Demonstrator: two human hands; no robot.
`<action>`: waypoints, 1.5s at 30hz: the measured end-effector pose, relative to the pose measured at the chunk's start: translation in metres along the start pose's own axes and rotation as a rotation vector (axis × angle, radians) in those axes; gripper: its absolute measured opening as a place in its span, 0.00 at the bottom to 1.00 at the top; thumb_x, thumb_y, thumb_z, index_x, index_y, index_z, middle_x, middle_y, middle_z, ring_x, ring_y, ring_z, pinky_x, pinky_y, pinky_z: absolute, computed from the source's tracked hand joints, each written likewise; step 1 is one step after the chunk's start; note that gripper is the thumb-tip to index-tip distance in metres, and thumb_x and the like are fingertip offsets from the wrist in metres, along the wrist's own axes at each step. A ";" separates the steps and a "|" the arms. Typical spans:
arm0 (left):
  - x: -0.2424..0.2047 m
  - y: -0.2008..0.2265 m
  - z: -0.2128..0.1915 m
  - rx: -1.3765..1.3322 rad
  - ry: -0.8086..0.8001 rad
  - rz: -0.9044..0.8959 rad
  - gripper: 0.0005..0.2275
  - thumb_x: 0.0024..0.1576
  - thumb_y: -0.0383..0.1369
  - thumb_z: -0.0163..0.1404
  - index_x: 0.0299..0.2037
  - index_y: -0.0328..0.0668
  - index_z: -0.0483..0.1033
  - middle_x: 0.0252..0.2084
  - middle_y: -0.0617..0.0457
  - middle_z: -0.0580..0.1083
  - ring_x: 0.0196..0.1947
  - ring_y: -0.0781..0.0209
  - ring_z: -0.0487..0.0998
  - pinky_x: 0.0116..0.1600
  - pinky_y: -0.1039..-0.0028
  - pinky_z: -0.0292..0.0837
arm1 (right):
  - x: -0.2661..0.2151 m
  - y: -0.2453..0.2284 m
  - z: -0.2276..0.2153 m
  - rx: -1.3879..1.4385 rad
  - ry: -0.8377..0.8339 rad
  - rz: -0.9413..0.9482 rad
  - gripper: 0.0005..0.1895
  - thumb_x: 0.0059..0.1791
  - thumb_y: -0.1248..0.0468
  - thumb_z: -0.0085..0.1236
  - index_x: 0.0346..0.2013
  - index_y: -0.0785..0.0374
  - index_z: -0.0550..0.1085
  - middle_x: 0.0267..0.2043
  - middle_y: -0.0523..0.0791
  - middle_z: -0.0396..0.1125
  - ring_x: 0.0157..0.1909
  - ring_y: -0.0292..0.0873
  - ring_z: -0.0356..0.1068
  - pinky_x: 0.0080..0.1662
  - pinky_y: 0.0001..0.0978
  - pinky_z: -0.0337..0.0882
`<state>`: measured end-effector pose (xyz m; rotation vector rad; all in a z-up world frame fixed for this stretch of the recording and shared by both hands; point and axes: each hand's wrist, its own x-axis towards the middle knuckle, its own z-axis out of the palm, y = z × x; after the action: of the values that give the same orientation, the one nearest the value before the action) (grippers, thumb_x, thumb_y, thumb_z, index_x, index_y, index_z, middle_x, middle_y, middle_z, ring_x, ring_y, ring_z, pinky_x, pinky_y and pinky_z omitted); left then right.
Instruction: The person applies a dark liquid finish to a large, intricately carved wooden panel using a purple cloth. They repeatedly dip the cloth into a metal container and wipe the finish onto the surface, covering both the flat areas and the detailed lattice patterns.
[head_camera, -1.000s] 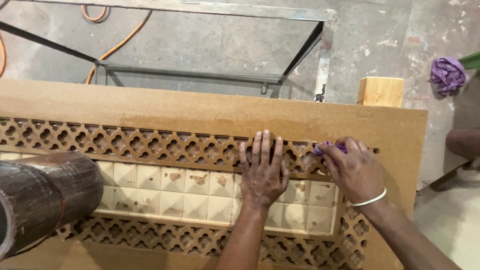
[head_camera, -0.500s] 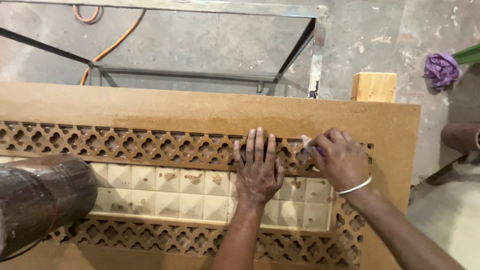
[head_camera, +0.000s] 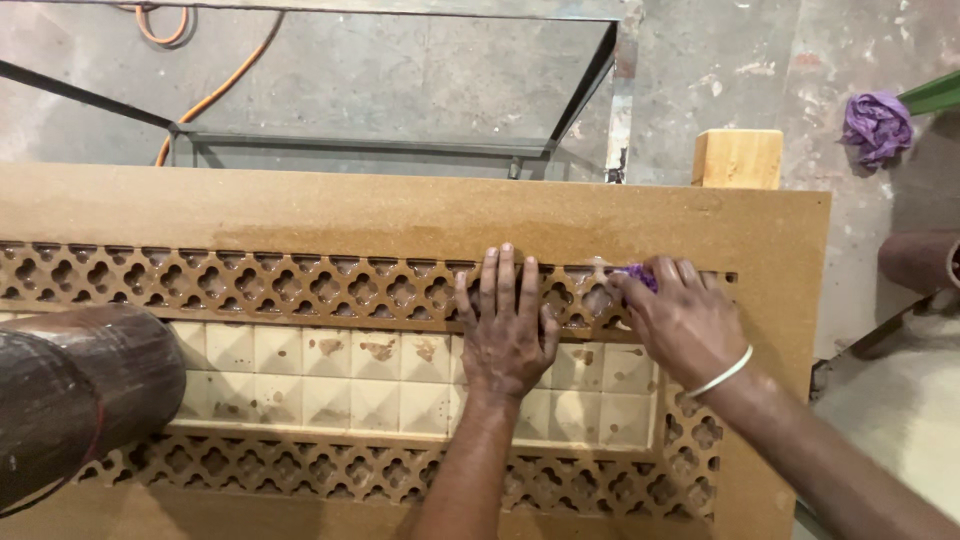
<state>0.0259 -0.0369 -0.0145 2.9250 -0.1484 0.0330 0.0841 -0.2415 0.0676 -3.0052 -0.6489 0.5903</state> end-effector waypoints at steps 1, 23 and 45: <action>-0.001 0.000 0.000 0.013 -0.005 -0.006 0.28 0.58 0.45 0.40 0.69 0.44 0.54 0.74 0.41 0.51 0.74 0.49 0.51 0.75 0.44 0.34 | 0.003 0.009 -0.002 -0.007 0.021 -0.061 0.18 0.49 0.56 0.50 0.53 0.52 0.75 0.50 0.52 0.70 0.48 0.49 0.72 0.50 0.45 0.77; -0.002 0.002 -0.003 0.003 -0.031 -0.019 0.29 0.57 0.44 0.39 0.69 0.44 0.55 0.75 0.42 0.50 0.75 0.49 0.49 0.76 0.46 0.33 | -0.008 0.002 0.028 0.005 0.070 0.122 0.19 0.45 0.55 0.59 0.47 0.59 0.74 0.42 0.49 0.70 0.45 0.47 0.71 0.48 0.42 0.75; -0.004 0.003 0.000 -0.011 0.041 -0.027 0.27 0.59 0.43 0.39 0.69 0.44 0.56 0.74 0.42 0.52 0.75 0.49 0.51 0.77 0.46 0.35 | -0.020 0.045 0.017 -0.033 -0.080 -0.119 0.20 0.47 0.59 0.53 0.54 0.47 0.75 0.56 0.47 0.68 0.56 0.47 0.67 0.58 0.45 0.70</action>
<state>0.0220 -0.0397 -0.0143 2.9123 -0.1016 0.0878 0.0791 -0.2920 0.0545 -2.9596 -0.8437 0.7020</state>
